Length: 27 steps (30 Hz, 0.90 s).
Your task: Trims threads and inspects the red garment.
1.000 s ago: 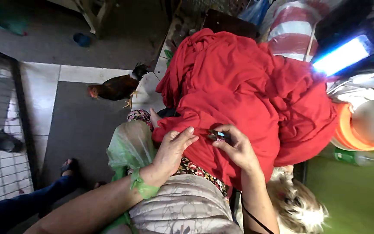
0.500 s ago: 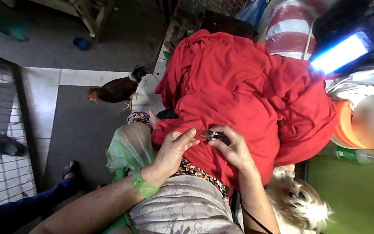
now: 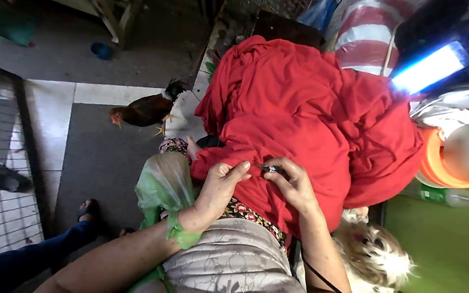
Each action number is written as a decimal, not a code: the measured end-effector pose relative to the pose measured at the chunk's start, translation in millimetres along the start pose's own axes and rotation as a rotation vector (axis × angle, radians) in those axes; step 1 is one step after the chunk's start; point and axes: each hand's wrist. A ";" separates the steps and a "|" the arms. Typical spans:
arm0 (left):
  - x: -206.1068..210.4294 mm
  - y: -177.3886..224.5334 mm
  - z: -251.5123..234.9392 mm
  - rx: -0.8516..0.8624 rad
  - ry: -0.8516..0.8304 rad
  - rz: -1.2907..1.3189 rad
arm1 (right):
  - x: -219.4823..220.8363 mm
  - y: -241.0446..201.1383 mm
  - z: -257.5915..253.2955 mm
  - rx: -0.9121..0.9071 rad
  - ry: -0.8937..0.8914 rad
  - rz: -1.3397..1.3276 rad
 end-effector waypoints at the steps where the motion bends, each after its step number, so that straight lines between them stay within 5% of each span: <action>1: -0.1 1.0 -0.1 -0.010 0.003 0.013 | -1.4 -0.2 -0.6 0.025 0.001 -0.033; 6: -2.0 1.9 -0.5 -0.043 0.017 0.087 | -11.5 3.0 2.1 0.078 -0.036 -0.149; 15: -1.7 0.6 -0.8 -0.038 0.037 0.066 | -2.9 -6.4 6.0 0.016 -0.022 0.131; 27: -4.1 -4.5 -0.8 0.049 -0.004 -0.201 | 2.1 -3.8 2.3 -0.020 -0.001 0.185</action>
Point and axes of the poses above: each hand's wrist, its own z-axis away from the middle knuckle, its own x-axis out of the palm, y = z × x, and after that the axes turned 2 degrees about -x, right-handed
